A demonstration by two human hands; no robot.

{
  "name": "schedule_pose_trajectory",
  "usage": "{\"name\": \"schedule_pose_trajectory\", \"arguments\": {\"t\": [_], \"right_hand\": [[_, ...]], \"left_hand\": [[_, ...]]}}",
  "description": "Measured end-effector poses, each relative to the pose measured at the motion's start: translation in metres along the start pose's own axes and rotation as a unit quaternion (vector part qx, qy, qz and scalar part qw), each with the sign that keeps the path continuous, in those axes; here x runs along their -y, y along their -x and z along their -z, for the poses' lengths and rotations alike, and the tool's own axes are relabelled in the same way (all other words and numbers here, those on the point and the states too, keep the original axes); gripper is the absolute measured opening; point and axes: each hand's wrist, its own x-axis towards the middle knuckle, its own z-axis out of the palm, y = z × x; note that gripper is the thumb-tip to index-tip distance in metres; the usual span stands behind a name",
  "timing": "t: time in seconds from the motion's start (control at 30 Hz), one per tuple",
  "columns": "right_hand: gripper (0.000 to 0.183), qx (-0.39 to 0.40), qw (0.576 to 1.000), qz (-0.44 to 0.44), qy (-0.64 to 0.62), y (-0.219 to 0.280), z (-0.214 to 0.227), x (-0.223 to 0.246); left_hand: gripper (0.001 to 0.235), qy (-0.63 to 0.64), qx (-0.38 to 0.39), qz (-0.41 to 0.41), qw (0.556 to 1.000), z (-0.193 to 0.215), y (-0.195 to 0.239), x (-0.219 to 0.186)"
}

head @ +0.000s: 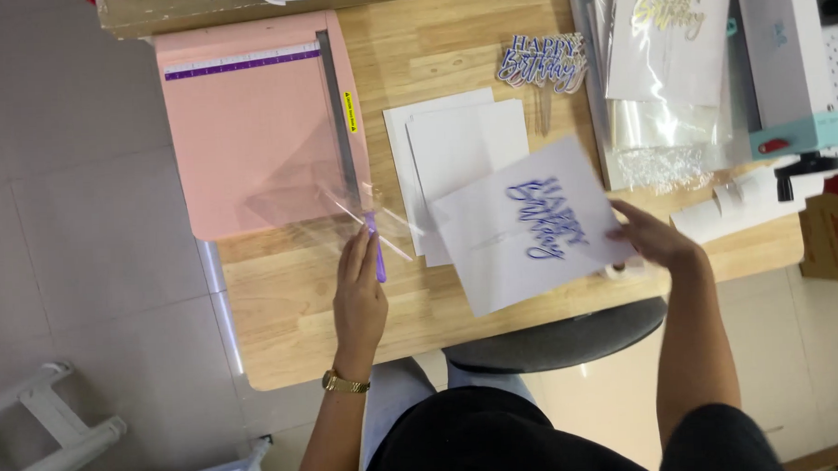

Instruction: The person packages decorative birthday signs by placing a gold 'Happy Birthday' topper onto a white card, sliding them into a clear plastic sleeve, and sealing the sleeve with tape.

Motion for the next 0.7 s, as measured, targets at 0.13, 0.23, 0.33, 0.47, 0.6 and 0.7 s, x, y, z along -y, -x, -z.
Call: {"name": "schedule_pose_trajectory", "arguments": {"t": [0.13, 0.23, 0.33, 0.47, 0.6, 0.7], "right_hand": [[0.067, -0.038, 0.964, -0.038, -0.260, 0.065, -0.029, -0.104], [0.068, -0.031, 0.939, -0.035, -0.341, 0.083, -0.074, -0.166], [0.067, -0.012, 0.926, 0.030, -0.376, 0.087, -0.127, -0.165], [0.056, -0.006, 0.911, 0.084, -0.404, 0.094, -0.183, -0.138], [0.054, -0.042, 0.892, 0.101, -0.438, 0.111, -0.218, -0.124], [0.051, -0.064, 0.870, 0.111, -0.476, 0.112, -0.233, -0.127]], "left_hand": [[0.078, 0.005, 0.101, 0.012, 0.995, 0.002, -0.008, 0.008], [0.078, 0.003, 0.122, -0.019, 0.992, -0.001, -0.003, 0.019], [0.070, -0.019, 0.116, -0.056, 0.991, -0.017, 0.005, 0.036], [0.054, -0.014, 0.161, -0.061, 0.985, -0.005, 0.011, 0.032], [0.053, 0.004, 0.211, -0.050, 0.976, -0.002, 0.017, 0.037], [0.056, -0.014, 0.177, -0.087, 0.980, -0.003, 0.018, 0.042]]}}
